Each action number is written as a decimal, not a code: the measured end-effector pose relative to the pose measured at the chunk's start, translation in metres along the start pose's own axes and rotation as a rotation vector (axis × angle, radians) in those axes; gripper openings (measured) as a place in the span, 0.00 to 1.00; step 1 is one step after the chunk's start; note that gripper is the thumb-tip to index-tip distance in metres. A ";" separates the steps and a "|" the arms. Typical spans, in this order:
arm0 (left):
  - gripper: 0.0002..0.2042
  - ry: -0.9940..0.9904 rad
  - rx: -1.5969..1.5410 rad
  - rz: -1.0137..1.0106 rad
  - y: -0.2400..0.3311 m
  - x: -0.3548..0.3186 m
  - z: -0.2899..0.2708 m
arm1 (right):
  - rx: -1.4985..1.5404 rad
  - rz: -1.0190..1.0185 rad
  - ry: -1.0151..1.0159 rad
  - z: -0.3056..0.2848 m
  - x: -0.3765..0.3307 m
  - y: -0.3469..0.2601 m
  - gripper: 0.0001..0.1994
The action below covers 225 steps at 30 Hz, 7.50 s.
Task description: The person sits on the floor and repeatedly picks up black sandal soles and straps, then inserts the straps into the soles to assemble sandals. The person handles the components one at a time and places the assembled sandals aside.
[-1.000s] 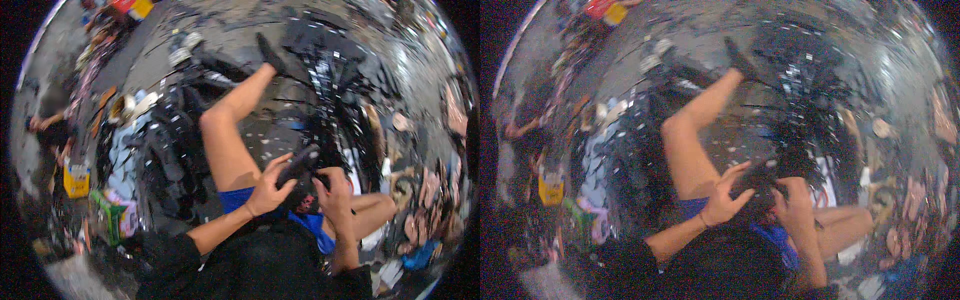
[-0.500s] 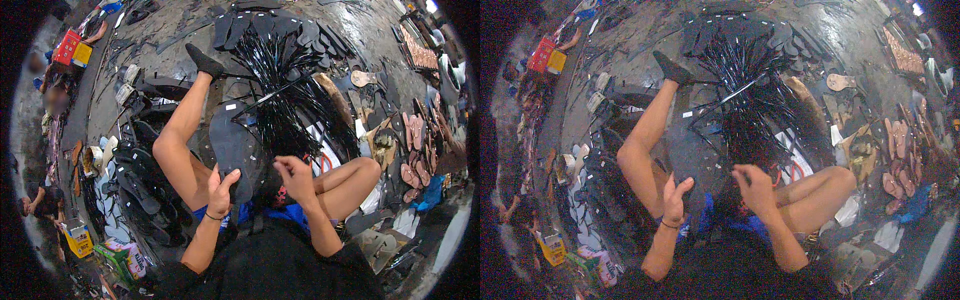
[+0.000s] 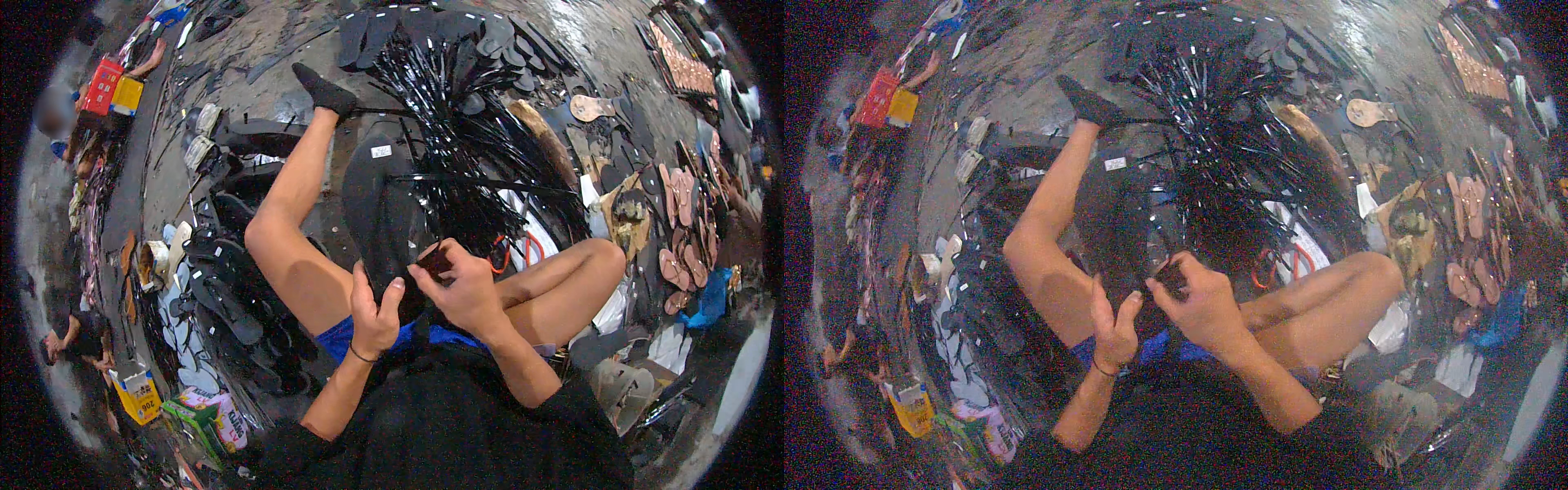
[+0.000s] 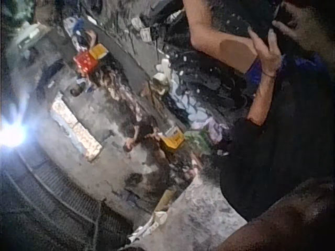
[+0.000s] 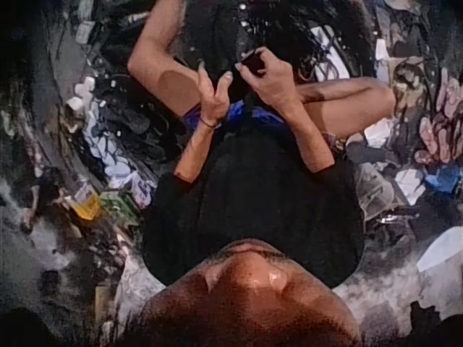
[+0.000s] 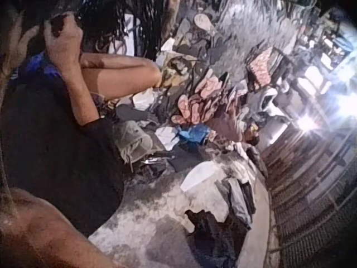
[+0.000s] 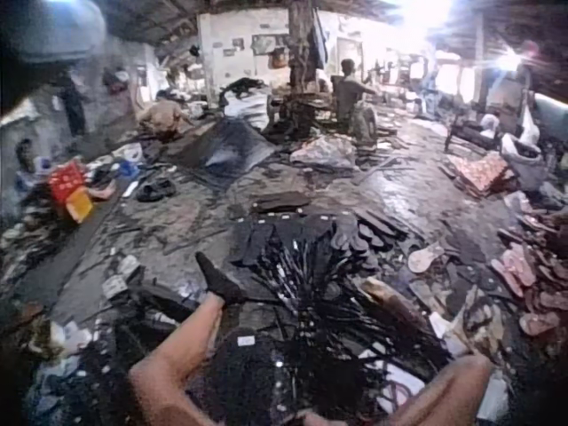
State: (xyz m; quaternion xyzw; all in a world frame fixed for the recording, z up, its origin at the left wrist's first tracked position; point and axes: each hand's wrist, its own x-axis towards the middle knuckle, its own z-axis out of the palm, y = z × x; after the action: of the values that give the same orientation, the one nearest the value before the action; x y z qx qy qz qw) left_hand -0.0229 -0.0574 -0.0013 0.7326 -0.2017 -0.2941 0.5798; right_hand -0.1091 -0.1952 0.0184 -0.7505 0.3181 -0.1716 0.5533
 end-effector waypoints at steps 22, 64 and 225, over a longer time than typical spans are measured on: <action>0.21 0.096 -0.163 -0.008 -0.002 -0.007 0.001 | 0.489 0.312 -0.274 -0.009 0.001 0.019 0.10; 0.16 0.059 0.090 0.007 -0.004 -0.018 -0.011 | 0.029 -0.048 -0.251 0.008 -0.012 0.011 0.09; 0.24 0.258 -0.239 -0.068 -0.003 0.034 -0.072 | -0.153 0.295 0.018 -0.055 0.158 0.142 0.12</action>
State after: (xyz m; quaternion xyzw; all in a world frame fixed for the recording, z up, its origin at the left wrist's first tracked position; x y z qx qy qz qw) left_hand 0.0502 -0.0262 0.0001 0.6965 -0.0644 -0.2387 0.6736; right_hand -0.0667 -0.3670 -0.1116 -0.7340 0.4419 -0.0707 0.5109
